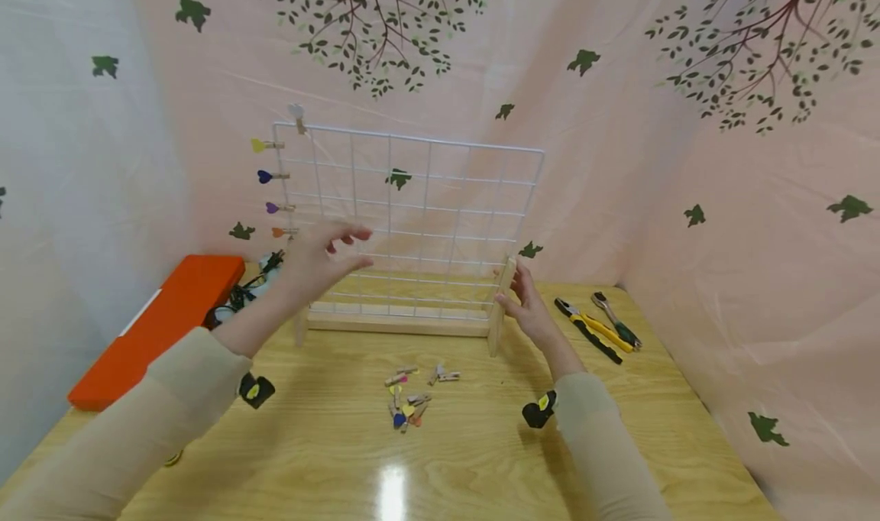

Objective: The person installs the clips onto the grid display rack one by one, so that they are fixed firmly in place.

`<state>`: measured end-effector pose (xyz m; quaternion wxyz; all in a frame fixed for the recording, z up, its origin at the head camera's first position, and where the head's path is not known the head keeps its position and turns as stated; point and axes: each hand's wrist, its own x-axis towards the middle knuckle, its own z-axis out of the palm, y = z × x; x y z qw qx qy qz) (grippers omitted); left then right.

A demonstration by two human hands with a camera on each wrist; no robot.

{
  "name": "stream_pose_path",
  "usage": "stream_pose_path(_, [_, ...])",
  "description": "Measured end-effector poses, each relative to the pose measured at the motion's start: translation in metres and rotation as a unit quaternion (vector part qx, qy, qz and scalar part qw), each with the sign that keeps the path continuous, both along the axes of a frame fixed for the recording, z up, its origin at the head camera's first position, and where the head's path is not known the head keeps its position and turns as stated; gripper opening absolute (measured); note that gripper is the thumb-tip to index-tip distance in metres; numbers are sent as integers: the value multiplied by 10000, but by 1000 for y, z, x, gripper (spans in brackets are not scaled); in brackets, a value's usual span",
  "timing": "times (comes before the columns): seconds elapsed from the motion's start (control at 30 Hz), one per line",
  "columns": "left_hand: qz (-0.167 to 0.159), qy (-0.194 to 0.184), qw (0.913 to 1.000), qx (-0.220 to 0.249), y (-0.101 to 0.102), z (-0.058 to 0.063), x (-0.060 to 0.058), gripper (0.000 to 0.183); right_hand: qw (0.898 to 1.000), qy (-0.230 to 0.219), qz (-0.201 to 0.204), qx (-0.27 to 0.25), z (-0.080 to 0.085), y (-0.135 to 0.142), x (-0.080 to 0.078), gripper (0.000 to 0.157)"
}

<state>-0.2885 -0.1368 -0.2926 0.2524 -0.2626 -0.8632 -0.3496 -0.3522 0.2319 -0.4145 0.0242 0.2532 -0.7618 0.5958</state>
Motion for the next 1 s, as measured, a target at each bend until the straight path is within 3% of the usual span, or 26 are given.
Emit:
stream_pose_path(0.27, [-702, -1093, 9894, -651, 19, -96, 1, 41, 9999, -73, 9, -70, 6, -4, 6, 68])
stream_pose_path(0.37, [-1059, -1434, 9818, -663, 25, -123, 0, 41, 9998, -125, 8, -145, 13, -7, 12, 68])
stream_pose_path(0.5, [-1379, -1945, 9679, -795, 32, -149, 1, 35, 9998, -133, 4, -175, 17, -9, 16, 68])
stream_pose_path(0.67, [-1574, -2322, 9559, -874, 43, -165, 1, 16, 9998, -117, 8, -172, 17, -9, 16, 68])
stream_pose_path(1.0, [-1590, -2491, 9521, -792, 54, -167, 3, 16, 9999, -24, 23, -108, 14, -8, 13, 68])
